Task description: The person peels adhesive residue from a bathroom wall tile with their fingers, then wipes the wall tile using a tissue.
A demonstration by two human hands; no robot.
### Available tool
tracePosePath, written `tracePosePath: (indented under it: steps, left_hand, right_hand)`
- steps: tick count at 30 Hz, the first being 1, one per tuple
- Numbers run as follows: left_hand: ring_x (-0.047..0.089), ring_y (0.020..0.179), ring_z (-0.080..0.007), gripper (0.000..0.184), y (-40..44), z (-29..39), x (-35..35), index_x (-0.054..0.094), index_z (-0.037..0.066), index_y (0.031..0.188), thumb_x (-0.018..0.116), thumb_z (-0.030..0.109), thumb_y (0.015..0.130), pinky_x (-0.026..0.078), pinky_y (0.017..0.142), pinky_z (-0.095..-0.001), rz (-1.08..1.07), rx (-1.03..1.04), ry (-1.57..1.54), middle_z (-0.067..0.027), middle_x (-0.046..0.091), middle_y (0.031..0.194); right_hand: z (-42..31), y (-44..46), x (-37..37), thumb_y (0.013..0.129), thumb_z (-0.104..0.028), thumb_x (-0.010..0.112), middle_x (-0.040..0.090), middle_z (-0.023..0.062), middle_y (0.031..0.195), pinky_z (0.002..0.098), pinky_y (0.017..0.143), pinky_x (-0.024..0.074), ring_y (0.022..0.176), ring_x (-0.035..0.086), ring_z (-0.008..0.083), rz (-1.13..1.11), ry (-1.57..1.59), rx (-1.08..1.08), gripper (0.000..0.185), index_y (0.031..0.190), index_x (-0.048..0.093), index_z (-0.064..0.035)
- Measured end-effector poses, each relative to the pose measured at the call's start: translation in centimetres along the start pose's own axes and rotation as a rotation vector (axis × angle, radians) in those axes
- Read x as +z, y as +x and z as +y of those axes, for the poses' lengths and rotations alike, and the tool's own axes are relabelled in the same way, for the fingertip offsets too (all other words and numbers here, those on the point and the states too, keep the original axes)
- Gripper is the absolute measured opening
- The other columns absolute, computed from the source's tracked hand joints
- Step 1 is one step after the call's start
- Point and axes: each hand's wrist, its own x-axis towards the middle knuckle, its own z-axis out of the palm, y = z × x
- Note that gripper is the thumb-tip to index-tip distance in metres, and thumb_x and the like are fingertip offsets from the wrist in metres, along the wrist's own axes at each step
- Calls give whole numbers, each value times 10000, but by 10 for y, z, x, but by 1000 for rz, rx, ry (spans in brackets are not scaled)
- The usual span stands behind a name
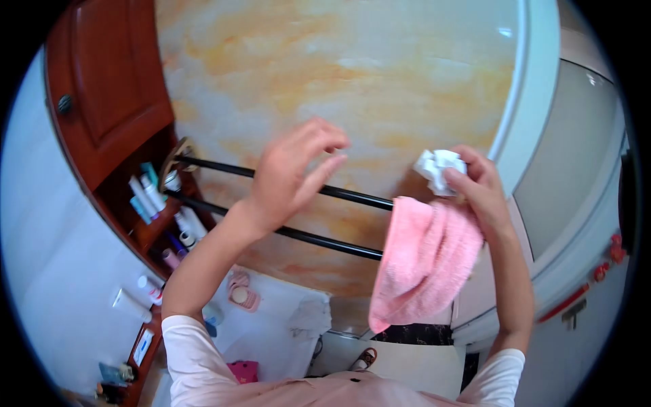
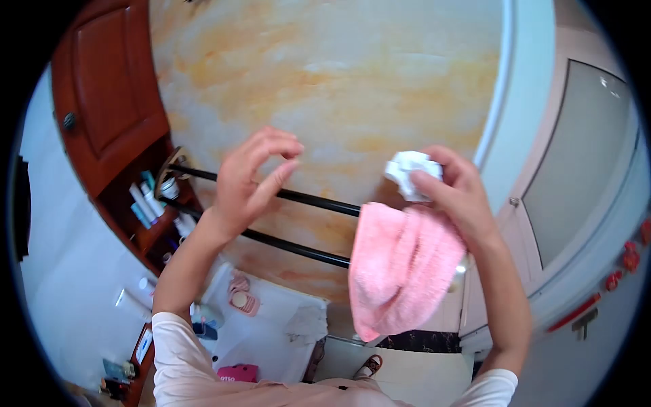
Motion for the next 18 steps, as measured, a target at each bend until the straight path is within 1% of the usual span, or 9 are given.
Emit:
tracePosePath:
  steps: [1, 3, 6, 10, 12, 15, 18]
  left_hand:
    - [632, 861, -263, 165, 8, 8, 11, 641, -14, 990, 674, -35, 829, 501, 769, -327, -10, 29, -52, -146, 652, 949]
    - [637, 879, -261, 195, 21, 22, 30, 655, -9, 1016, 688, -26, 824, 502, 786, -326, -39, 79, -138, -149, 654, 974]
    - [634, 881, -241, 171, 36, 31, 54, 666, -1, 994, 691, -17, 826, 497, 797, -321, -25, 29, -259, -136, 651, 982]
    - [617, 938, -203, 133, 40, 24, 82, 682, 2, 956, 698, -11, 824, 474, 858, -317, -46, -83, -386, -102, 637, 1000]
    - [605, 970, -186, 117, 38, 18, 90, 688, 3, 940, 703, -7, 824, 460, 891, -315, -50, -158, -428, -88, 628, 1005]
    - [618, 956, -232, 120, 36, 11, 95, 687, -3, 928, 699, -4, 809, 470, 869, -314, -17, -191, -452, -112, 622, 1008]
    - [619, 969, -238, 111, 35, 13, 95, 690, -2, 928, 694, -3, 817, 470, 876, -320, -33, -147, -416, -107, 626, 1017]
  right_hand:
    - [-3, -1, 1, 919, -127, 685, 655, 46, 995, 255, 752, 546, 889, 643, 107, -18, 23, -8, 244, 1116, 604, -7]
    - [-2, 1, 3, 919, -133, 687, 652, 45, 1000, 248, 772, 537, 893, 636, 103, -48, 33, -71, 247, 1120, 606, -13]
    - [-4, 1, 5, 915, -138, 692, 650, 31, 990, 240, 763, 530, 879, 629, 89, -73, 72, -45, 251, 1117, 608, -16]
    - [0, 2, 1, 910, -149, 699, 647, 12, 976, 231, 729, 524, 866, 616, 63, -111, 64, -60, 259, 1116, 611, -19]
    - [-2, 1, 0, 914, -151, 692, 648, 15, 976, 234, 720, 526, 869, 619, 66, -110, 72, -39, 251, 1114, 612, -21]
    - [-7, 0, 4, 920, -164, 691, 649, 19, 980, 246, 718, 535, 873, 624, 72, -114, 114, -35, 249, 1111, 614, -24]
    - [-7, -1, 2, 922, -188, 699, 649, 29, 997, 259, 749, 549, 885, 628, 80, -123, 140, -26, 269, 1117, 614, -24]
